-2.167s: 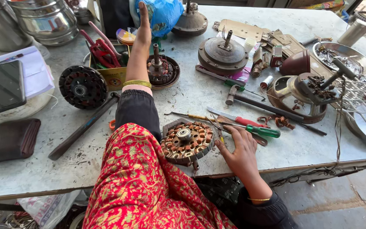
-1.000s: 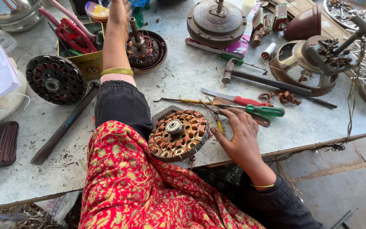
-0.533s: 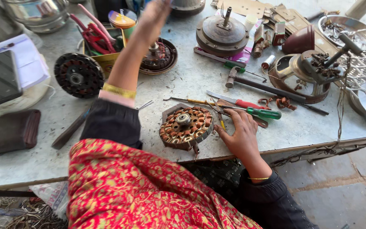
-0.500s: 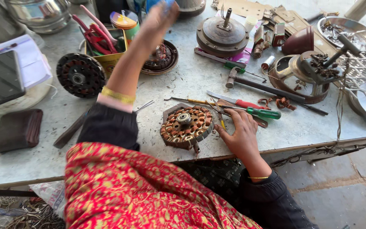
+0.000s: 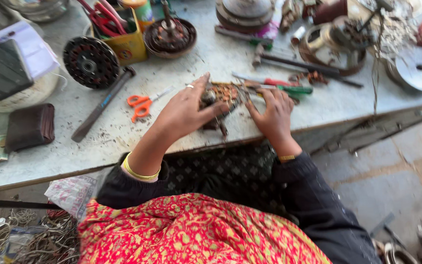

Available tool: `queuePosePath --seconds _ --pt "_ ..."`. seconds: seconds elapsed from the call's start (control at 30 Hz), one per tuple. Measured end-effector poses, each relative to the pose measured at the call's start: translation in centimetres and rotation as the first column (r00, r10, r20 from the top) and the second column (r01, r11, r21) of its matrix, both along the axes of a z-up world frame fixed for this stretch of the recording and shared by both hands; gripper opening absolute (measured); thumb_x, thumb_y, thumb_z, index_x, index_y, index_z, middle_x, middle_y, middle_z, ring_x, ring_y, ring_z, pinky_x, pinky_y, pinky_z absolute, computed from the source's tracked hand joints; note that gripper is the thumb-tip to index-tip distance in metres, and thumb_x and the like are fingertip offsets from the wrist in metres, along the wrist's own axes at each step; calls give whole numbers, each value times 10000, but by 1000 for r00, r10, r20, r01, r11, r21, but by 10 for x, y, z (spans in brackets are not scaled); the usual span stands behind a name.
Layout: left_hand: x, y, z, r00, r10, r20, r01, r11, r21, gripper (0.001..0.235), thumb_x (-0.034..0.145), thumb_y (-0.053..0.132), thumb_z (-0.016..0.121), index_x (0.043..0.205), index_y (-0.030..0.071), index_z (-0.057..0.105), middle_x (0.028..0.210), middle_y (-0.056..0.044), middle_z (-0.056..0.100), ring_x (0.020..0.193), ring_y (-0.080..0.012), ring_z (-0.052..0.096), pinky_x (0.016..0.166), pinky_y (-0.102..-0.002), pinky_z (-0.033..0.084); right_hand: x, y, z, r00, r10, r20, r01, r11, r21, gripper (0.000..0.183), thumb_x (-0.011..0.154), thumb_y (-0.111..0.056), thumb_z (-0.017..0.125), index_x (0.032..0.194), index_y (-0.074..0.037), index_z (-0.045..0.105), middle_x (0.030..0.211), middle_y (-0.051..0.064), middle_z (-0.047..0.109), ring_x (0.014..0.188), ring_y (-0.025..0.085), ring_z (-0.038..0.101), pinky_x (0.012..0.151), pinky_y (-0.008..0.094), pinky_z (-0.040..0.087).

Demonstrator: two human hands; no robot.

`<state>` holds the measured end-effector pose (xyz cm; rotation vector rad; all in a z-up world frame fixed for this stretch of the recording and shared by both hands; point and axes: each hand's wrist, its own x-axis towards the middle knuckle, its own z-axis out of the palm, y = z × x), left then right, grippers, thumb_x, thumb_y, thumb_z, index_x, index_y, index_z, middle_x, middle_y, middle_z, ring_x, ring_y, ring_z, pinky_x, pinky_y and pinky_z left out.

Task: The person repairs a motor stator by using pliers to pull and adjust copper windings, then uses scissors to trim excess wire. The person works at a cluttered workbench with various tools and motor parts visible.

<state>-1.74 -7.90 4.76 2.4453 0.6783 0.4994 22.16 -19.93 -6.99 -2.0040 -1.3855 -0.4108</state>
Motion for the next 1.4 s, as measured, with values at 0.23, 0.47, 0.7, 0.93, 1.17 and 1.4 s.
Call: queuePosePath --seconds 0.23,0.47,0.7,0.93,1.17,1.4 --pt "4 -24 -36 980 5 200 -67 951 301 1056 808 661 765 1473 -82 417 1427 -302 559 1272 -434 566 1051 -471 439 5 -9 1 1000 -9 11 10 986 -166 703 857 -591 730 1343 -93 629 1294 136 587 1243 351 478 1037 474 338" --pt "-5 1 -44 944 -191 268 156 977 146 684 850 324 843 1427 51 594 1464 -168 608 1211 -329 664 1036 -411 520 22 -21 5 997 27 71 2 926 -377 861 848 -566 736 1463 -1 527 1348 218 545 1220 405 495 1068 470 410" --pt "-14 14 -25 858 -401 320 364 916 172 584 836 259 826 1356 54 657 1492 -194 591 1309 -356 599 1078 -421 484 6 -43 35 996 -84 -8 73 900 -429 762 736 -376 760 1383 -19 575 1289 187 572 1191 394 519 976 499 469" --pt "-9 -17 0 956 -199 214 78 879 470 708 739 360 849 1350 52 670 1446 -280 580 1317 -454 539 1111 -531 380 8 -103 38 941 152 -302 -173 984 -44 577 773 -233 741 1305 -36 635 1307 178 635 1240 358 582 1062 442 489" --pt "6 -36 -13 983 42 179 -126 864 488 609 820 373 862 1300 26 723 1351 -148 705 1117 -334 688 981 -432 539 -4 -184 -28 758 312 -573 -378 926 3 593 754 -185 742 1313 -33 615 1198 148 618 1122 282 613 1003 379 498" --pt "-3 -19 -55 961 37 274 -169 864 475 312 925 196 878 1182 45 786 1295 -79 753 1034 -218 751 917 -300 588 -8 -215 -119 83 155 -984 -364 924 115 603 849 -151 646 1431 -18 561 1271 85 688 1122 153 616 949 309 489"
